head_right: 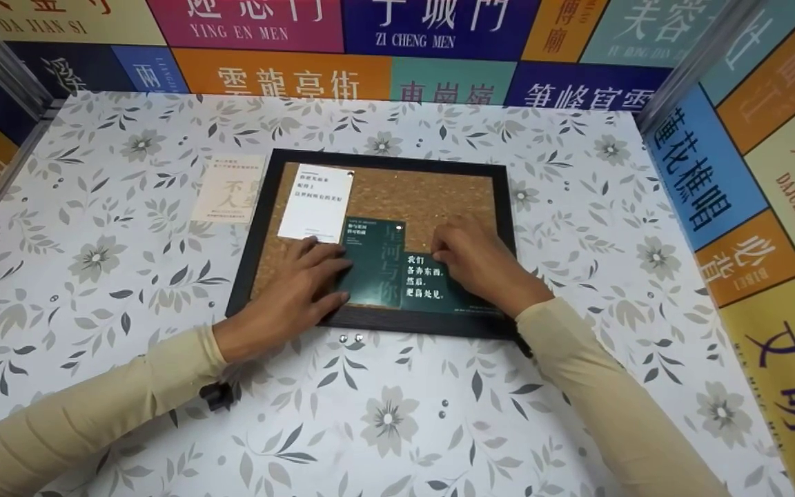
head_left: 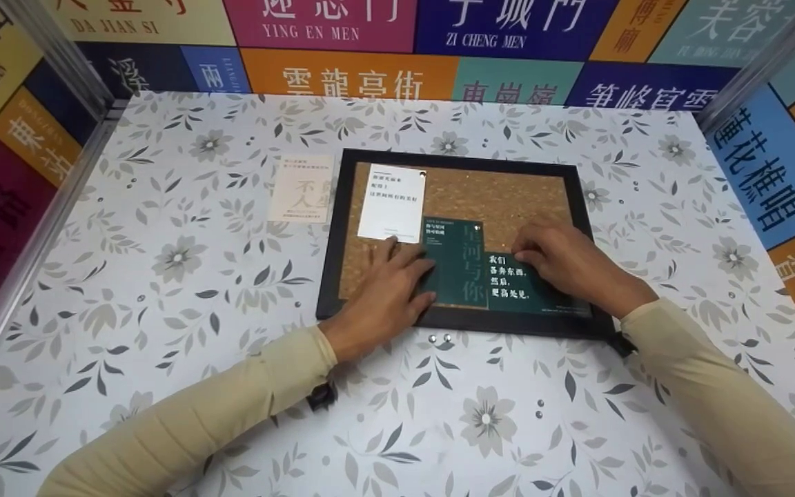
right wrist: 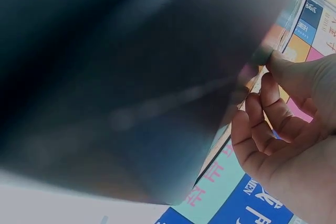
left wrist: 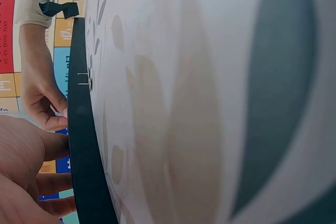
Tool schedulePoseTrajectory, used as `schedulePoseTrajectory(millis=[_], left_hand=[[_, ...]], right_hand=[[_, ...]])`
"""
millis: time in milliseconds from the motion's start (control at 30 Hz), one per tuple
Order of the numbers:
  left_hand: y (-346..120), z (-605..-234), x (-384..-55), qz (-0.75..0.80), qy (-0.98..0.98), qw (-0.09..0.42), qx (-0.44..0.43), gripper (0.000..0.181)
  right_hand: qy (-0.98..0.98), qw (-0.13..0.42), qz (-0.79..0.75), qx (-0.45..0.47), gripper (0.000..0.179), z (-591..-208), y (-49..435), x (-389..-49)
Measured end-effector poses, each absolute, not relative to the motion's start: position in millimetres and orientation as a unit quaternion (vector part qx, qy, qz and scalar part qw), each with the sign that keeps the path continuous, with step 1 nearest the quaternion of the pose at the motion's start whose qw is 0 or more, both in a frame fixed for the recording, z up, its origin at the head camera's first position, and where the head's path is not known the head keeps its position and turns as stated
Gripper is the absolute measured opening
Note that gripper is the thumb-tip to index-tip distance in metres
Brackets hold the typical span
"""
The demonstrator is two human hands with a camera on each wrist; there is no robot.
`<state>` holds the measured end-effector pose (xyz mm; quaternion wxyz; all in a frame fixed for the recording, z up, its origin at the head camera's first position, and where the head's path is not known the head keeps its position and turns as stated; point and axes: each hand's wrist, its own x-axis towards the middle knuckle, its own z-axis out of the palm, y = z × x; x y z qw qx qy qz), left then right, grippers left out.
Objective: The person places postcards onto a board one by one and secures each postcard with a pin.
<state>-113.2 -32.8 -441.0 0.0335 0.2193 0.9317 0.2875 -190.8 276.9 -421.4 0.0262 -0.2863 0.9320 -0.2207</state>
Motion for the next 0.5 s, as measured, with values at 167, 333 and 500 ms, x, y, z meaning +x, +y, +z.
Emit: schedulePoseTrajectory(millis=[167, 333, 500], left_hand=[[-33, -441, -113, 0.287, 0.933, 0.035, 0.217, 0.053], [-33, -440, -113, 0.285, 0.933, 0.035, 0.217, 0.054], [-33, -440, -113, 0.287, 0.931, 0.035, 0.222, 0.054]], right_hand=[[0.934, 0.028, -0.220, -0.279, 0.007, -421, 274, -187], [0.928, 0.008, -0.222, -0.300, 0.008, -420, 268, -177], [0.919, -0.025, -0.226, -0.323, 0.010, -419, 258, -162]])
